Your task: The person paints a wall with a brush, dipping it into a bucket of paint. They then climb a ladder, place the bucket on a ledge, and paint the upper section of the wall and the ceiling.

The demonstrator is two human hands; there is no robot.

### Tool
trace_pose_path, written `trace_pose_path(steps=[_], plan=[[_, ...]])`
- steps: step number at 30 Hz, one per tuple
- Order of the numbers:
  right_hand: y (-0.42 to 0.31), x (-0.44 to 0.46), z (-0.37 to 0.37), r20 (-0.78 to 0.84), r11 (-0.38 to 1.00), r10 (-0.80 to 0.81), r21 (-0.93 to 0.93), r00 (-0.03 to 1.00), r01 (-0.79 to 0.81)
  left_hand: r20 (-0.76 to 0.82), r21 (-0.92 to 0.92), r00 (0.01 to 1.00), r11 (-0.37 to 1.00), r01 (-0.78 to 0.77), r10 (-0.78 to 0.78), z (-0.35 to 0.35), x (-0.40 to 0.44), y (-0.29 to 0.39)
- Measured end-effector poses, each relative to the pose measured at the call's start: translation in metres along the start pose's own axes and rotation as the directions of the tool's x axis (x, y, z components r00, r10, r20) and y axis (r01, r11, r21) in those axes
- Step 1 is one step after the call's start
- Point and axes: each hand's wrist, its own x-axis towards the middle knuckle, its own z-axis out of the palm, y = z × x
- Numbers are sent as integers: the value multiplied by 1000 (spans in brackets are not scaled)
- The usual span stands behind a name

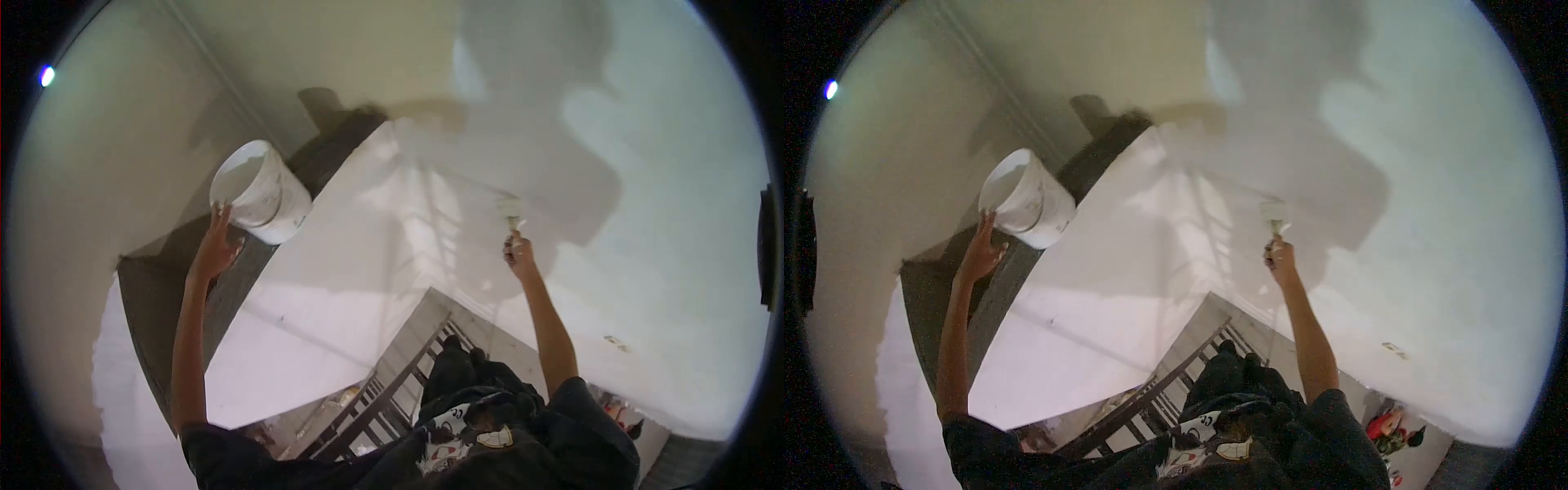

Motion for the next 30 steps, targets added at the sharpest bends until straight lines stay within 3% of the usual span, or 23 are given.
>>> trace_pose_path(steps=[4,7,10,13,15,17,20,24,25,27,30], plan=[[-54,-23,-3,-8,998,28,56,1000,-28,31,-34,998,998,55,-54,-1,3,3],[-81,-33,-7,172,997,16,72,985,-29,-29,-32,998,998,49,-50,4,-4,8],[-90,-42,8,123,996,19,89,992,-30,-70,-41,995,997,69,-72,4,-2,9],[-82,-36,29,44,987,65,142,997,-70,-83,-75,992,993,94,-100,12,-1,9],[-63,-28,39,162,996,-37,87,986,23,-25,-177,988,973,147,-153,0,-7,19],[-38,-19,72,20,993,-52,108,998,49,-101,-43,991,995,87,-90,5,-5,11],[-13,2,126,110,999,45,14,993,-47,-132,0,986,995,101,-101,10,-3,9],[-9,44,158,155,979,132,137,979,-153,-166,-90,982,993,71,-85,10,-5,7],[-21,40,173,55,986,106,126,993,-112,-152,-135,980,985,106,-126,7,-3,8],[-46,37,191,65,977,37,206,997,-50,-114,-220,975,962,164,-192,5,-1,16],[-80,21,211,22,943,14,332,1000,-21,-120,-176,974,970,169,-192,0,-3,25]])
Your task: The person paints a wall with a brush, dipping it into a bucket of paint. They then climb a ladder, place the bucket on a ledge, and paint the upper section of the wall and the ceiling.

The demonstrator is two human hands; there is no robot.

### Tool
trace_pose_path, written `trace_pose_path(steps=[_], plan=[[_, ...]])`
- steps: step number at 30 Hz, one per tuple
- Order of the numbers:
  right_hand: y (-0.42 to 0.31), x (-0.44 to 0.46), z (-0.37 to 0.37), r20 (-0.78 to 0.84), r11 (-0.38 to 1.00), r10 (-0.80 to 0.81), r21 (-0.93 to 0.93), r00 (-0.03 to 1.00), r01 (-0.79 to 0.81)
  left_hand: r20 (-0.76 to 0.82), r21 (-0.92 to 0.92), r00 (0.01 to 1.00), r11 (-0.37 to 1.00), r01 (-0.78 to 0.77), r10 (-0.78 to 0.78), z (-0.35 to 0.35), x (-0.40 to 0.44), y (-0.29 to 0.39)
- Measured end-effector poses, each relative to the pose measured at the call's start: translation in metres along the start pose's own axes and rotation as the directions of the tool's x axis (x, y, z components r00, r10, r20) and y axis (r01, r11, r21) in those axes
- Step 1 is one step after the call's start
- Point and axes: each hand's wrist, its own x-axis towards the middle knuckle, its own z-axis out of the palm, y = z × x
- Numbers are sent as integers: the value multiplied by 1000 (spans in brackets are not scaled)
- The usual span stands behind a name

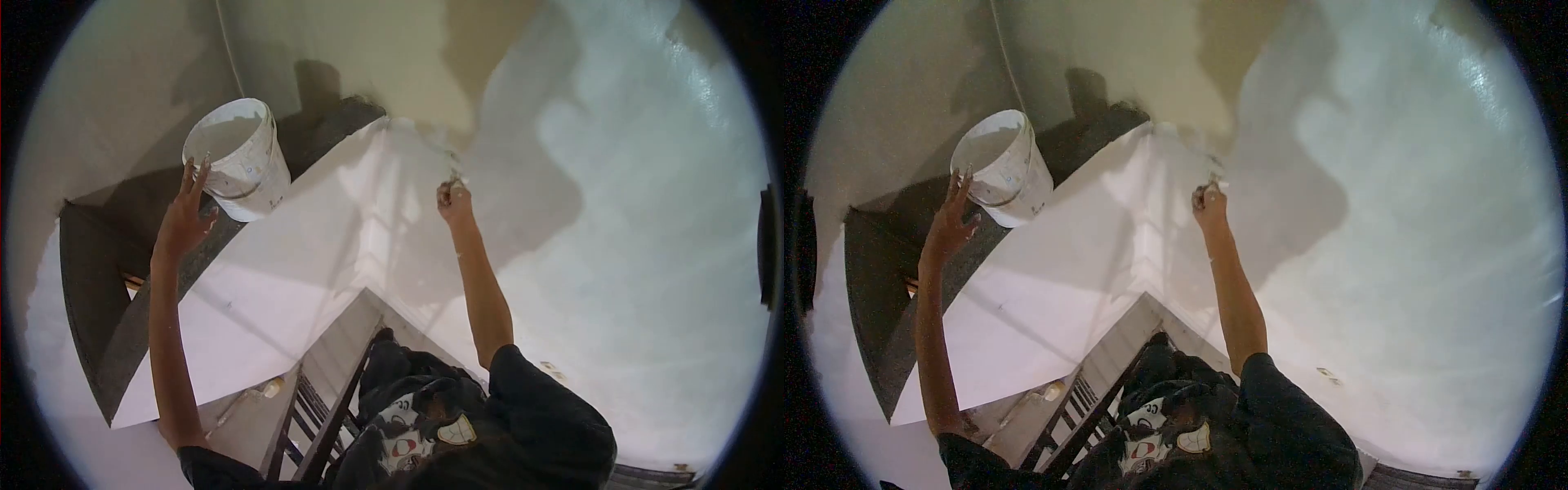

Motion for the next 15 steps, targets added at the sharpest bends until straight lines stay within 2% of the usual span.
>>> trace_pose_path(steps=[1,4,6,8,9,11,14,15], plan=[[-9,-3,19,-4,999,-3,52,1000,4,-12,28,1000,999,-20,21,-1,1,-3],[-33,-13,40,138,987,-117,127,984,100,-35,110,996,991,-80,85,7,1,-17],[-44,-35,59,237,972,-234,50,943,228,-51,159,990,980,-123,133,12,4,-23],[-52,-60,77,288,947,-312,11,906,322,-31,70,995,993,-92,94,2,0,-2],[-50,-59,81,274,930,-351,-6,895,366,-24,24,997,997,-67,68,0,-2,6],[-47,-54,88,261,889,-434,-33,862,458,-18,96,996,991,-90,92,7,1,-8],[-6,-18,61,240,682,-601,-344,763,645,-20,158,988,976,-148,153,10,6,-20],[11,0,44,219,676,-582,-406,783,615,-26,168,986,973,-161,167,11,4,-21]])
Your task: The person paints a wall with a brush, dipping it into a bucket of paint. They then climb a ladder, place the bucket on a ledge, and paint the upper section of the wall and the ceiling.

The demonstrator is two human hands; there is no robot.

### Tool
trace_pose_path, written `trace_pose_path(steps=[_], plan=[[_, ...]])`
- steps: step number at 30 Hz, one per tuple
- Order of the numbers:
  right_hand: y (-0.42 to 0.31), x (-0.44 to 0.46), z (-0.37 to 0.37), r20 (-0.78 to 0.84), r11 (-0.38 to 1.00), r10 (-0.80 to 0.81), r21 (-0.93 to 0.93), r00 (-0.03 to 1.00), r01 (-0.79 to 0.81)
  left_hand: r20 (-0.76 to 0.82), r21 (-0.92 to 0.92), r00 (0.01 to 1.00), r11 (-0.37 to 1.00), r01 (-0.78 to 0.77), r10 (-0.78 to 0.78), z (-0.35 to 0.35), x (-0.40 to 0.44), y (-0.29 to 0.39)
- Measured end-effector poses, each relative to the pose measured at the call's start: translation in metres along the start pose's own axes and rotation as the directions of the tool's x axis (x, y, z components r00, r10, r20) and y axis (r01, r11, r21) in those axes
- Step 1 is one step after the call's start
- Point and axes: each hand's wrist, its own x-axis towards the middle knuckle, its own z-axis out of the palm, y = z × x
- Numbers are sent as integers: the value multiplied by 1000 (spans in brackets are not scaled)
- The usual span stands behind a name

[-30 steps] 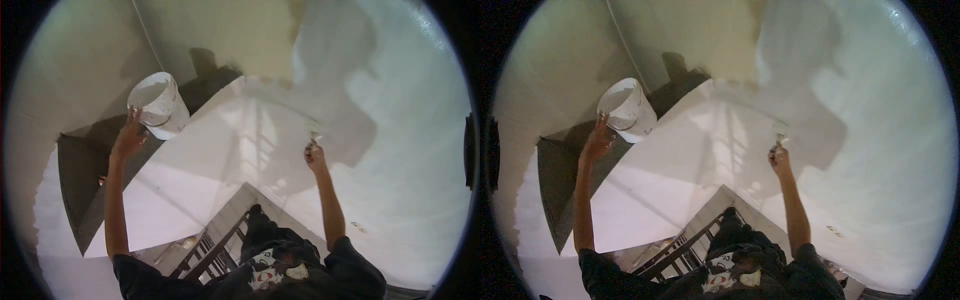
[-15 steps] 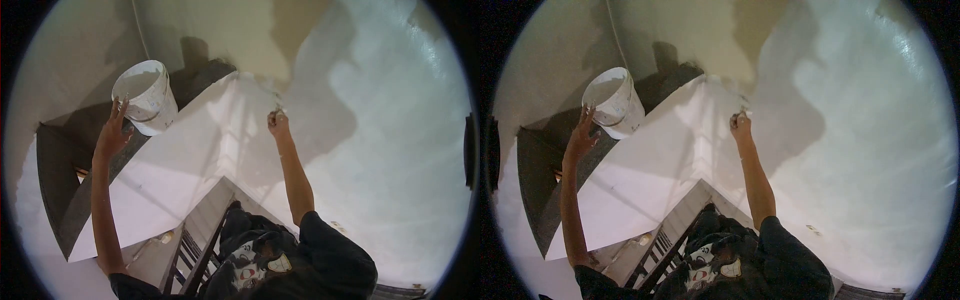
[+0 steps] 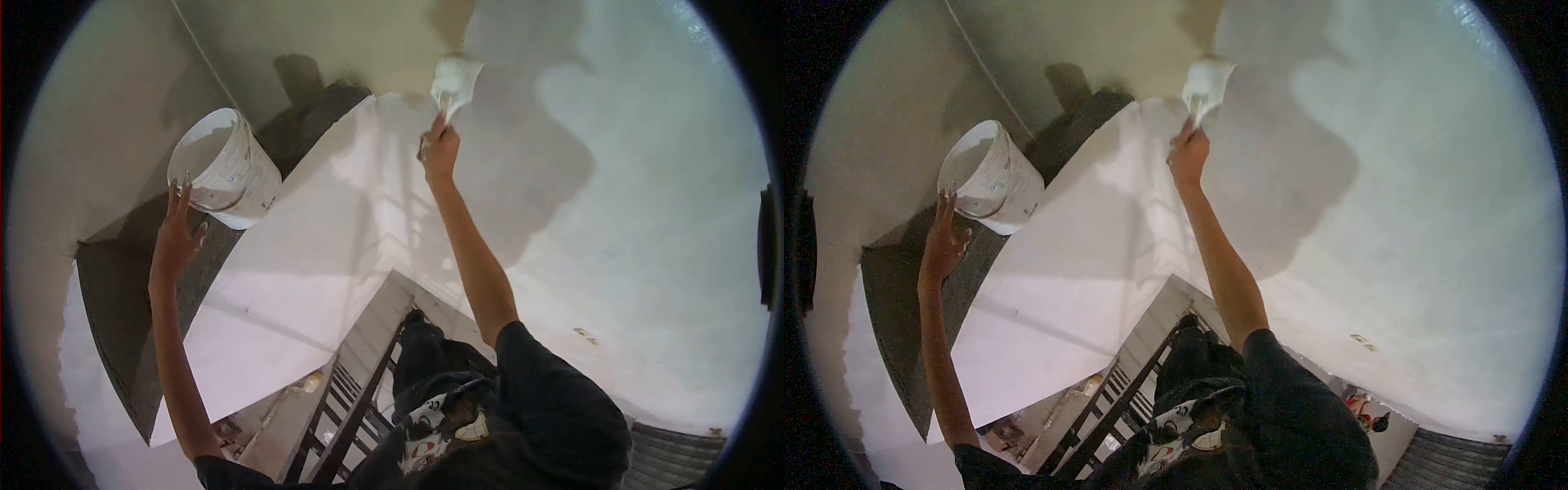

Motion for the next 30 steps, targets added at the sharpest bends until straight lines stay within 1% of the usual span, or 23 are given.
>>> trace_pose_path(steps=[2,3,4,6,8,9,10,12,13,14,15,18,21,22,24,26,27,28,30], plan=[[59,3,-18,-108,990,136,-27,985,-140,29,-56,999,998,42,-40,-4,1,5],[109,6,-30,-125,983,16,-178,992,-38,47,-82,997,994,66,-62,-6,0,7],[147,7,-40,-126,944,-107,-326,986,61,55,-94,996,992,78,-73,-7,0,8],[163,-15,-52,-163,892,-58,-452,985,-22,69,-121,993,988,101,-93,-8,0,9],[228,-17,-64,-186,872,-20,-484,982,-74,50,-67,998,997,45,-42,-7,2,6],[248,-17,-67,-199,860,-5,-501,980,-97,39,-42,999,999,17,-16,-7,2,5],[241,-23,-67,-203,882,128,-424,971,-205,44,-17,999,1000,23,-22,-7,2,5],[217,-38,-64,-177,867,387,-266,905,-422,54,34,998,999,33,-34,-9,2,6],[212,-44,-66,-132,855,498,-89,857,-511,61,9,997,999,46,-47,-11,1,11],[206,-44,-64,-60,807,589,86,806,-584,60,-14,996,998,61,-61,-12,1,17],[199,-41,-60,34,722,660,249,751,-646,59,-36,995,996,78,-75,-15,1,20],[146,-33,-41,39,638,660,497,750,-588,42,-42,999,998,37,-35,-11,-1,9],[97,-8,-28,43,658,497,633,867,-408,70,-19,996,998,60,-58,-16,0,15],[42,-11,-17,10,692,527,575,850,-436,61,-43,997,998,48,-45,-16,0,14],[3,-6,-2,36,738,407,576,913,-352,49,-92,999,996,19,-15,-15,0,11],[-46,-6,9,66,823,303,486,951,-296,92,-141,993,986,93,-80,-19,1,17],[-62,-2,15,74,813,267,517,961,-266,116,-165,987,978,129,-110,-19,2,19],[-75,3,22,80,803,233,547,969,-238,90,-125,992,988,96,-85,-18,2,18],[-90,12,38,58,826,156,539,986,-163,51,-44,998,998,34,-31,-12,0,14]])
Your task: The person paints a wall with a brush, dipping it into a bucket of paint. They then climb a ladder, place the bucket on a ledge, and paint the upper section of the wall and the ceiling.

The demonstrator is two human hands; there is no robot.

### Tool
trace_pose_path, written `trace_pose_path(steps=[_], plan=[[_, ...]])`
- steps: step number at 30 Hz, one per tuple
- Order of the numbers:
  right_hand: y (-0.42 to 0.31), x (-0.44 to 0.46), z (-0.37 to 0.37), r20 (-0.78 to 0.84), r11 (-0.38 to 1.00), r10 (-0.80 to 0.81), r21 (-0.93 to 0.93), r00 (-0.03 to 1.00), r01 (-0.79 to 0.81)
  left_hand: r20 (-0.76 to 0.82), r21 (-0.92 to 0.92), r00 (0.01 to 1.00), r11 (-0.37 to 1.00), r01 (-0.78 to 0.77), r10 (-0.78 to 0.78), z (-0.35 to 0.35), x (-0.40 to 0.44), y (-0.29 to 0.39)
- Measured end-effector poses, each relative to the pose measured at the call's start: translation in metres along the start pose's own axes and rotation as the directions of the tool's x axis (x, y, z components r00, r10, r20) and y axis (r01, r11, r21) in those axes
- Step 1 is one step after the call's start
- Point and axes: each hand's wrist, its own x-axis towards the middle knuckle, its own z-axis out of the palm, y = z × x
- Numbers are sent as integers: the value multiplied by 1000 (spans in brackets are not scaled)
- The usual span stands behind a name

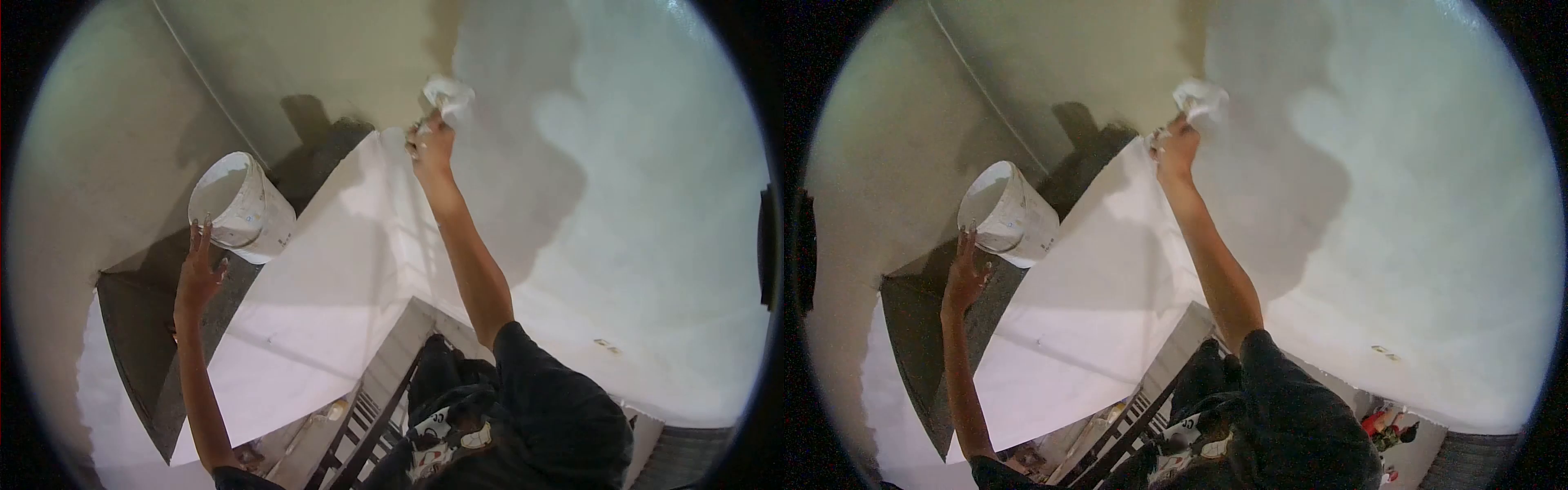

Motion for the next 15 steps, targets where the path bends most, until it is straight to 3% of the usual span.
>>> trace_pose_path(steps=[3,4,7,10,15], plan=[[-8,-5,18,3,966,-117,-231,993,115,23,-70,999,997,29,-28,-1,0,3],[-4,0,13,54,913,-226,-336,973,230,16,-56,1000,998,16,-15,-1,0,2],[13,24,-21,31,884,-256,-396,966,248,0,-4,1000,1000,-14,14,0,0,-2],[49,39,-84,73,686,-452,-609,889,398,-14,27,999,999,-38,39,0,0,-1],[123,15,-193,-57,604,-306,-784,950,147,-31,-20,998,998,-54,54,1,1,-2]])
